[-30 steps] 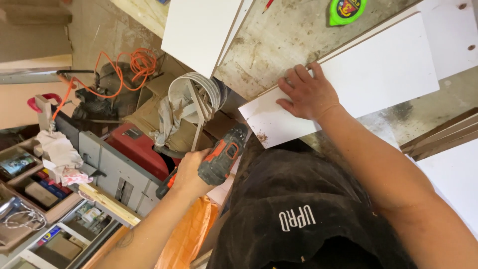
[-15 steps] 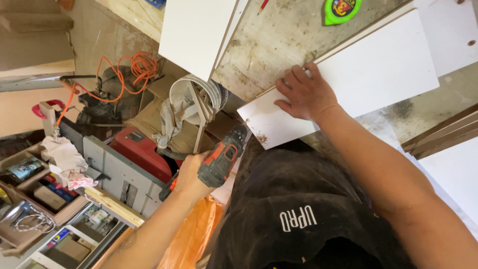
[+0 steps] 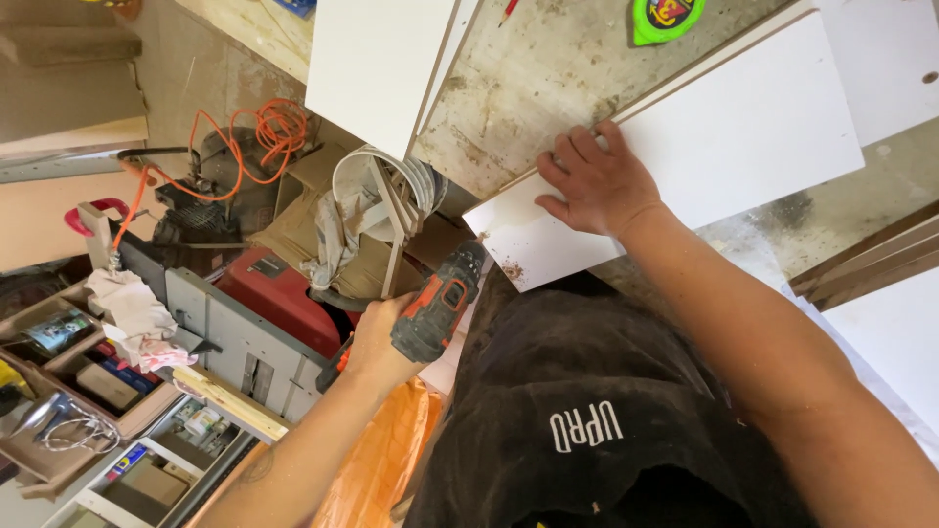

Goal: Measuring, marking, and drilling holes in wooden boards for assembly.

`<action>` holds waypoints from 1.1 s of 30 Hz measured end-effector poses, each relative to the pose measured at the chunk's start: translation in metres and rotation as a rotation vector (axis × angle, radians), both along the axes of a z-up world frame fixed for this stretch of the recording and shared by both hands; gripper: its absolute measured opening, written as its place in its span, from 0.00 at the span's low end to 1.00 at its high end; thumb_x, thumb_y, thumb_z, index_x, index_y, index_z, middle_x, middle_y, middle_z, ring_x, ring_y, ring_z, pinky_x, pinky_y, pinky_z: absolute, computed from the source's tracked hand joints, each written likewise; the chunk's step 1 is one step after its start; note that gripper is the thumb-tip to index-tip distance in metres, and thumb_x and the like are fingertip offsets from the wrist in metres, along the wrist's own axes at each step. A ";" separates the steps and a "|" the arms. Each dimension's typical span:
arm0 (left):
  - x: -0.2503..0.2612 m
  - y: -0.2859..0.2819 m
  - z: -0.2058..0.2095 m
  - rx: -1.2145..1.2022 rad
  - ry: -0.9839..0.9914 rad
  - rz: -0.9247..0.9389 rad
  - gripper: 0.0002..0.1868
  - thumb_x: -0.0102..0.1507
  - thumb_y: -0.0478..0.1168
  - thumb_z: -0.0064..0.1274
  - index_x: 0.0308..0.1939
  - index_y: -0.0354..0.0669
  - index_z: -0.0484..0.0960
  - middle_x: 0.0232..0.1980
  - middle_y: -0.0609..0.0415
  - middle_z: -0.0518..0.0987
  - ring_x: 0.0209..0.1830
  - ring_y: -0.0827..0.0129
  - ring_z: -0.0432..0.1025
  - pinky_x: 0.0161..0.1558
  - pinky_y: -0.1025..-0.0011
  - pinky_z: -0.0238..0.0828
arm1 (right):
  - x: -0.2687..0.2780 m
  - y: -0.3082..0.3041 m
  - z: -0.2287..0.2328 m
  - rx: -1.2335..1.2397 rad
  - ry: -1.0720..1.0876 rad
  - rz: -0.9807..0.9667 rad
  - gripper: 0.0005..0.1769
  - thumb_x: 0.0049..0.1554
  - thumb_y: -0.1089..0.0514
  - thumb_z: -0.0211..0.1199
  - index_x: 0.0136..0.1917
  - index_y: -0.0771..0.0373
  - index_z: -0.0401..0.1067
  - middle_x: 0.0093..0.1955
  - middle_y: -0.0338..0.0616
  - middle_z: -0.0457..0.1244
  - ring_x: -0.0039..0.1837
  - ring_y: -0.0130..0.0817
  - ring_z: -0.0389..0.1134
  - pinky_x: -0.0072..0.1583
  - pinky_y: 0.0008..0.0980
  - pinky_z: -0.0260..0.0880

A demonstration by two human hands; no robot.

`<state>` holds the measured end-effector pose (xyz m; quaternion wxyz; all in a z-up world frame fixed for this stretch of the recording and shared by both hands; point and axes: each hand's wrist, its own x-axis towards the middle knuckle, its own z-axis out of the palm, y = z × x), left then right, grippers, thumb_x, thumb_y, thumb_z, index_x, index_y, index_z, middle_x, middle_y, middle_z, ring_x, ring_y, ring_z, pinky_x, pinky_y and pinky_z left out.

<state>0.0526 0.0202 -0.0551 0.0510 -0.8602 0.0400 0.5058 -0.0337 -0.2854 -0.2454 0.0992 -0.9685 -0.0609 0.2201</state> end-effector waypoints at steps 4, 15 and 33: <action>-0.001 0.000 -0.001 0.002 0.004 0.024 0.21 0.49 0.50 0.63 0.46 0.56 0.89 0.40 0.42 0.86 0.48 0.39 0.81 0.54 0.53 0.80 | -0.004 0.002 -0.004 0.019 -0.055 -0.030 0.32 0.70 0.26 0.32 0.70 0.45 0.62 0.65 0.42 0.61 0.74 0.38 0.56 0.75 0.48 0.43; -0.003 -0.002 -0.005 -0.006 -0.017 0.021 0.21 0.50 0.50 0.64 0.47 0.55 0.90 0.41 0.40 0.86 0.48 0.38 0.81 0.52 0.53 0.81 | -0.003 0.000 -0.002 0.049 -0.092 -0.045 0.31 0.70 0.27 0.33 0.70 0.45 0.63 0.64 0.42 0.61 0.72 0.38 0.55 0.75 0.48 0.42; -0.006 -0.007 -0.009 0.001 -0.040 0.036 0.13 0.52 0.50 0.60 0.35 0.50 0.88 0.33 0.42 0.86 0.44 0.43 0.83 0.48 0.57 0.81 | -0.011 -0.001 -0.015 0.124 -0.345 -0.059 0.29 0.68 0.29 0.44 0.64 0.51 0.68 0.56 0.45 0.61 0.66 0.44 0.60 0.72 0.52 0.50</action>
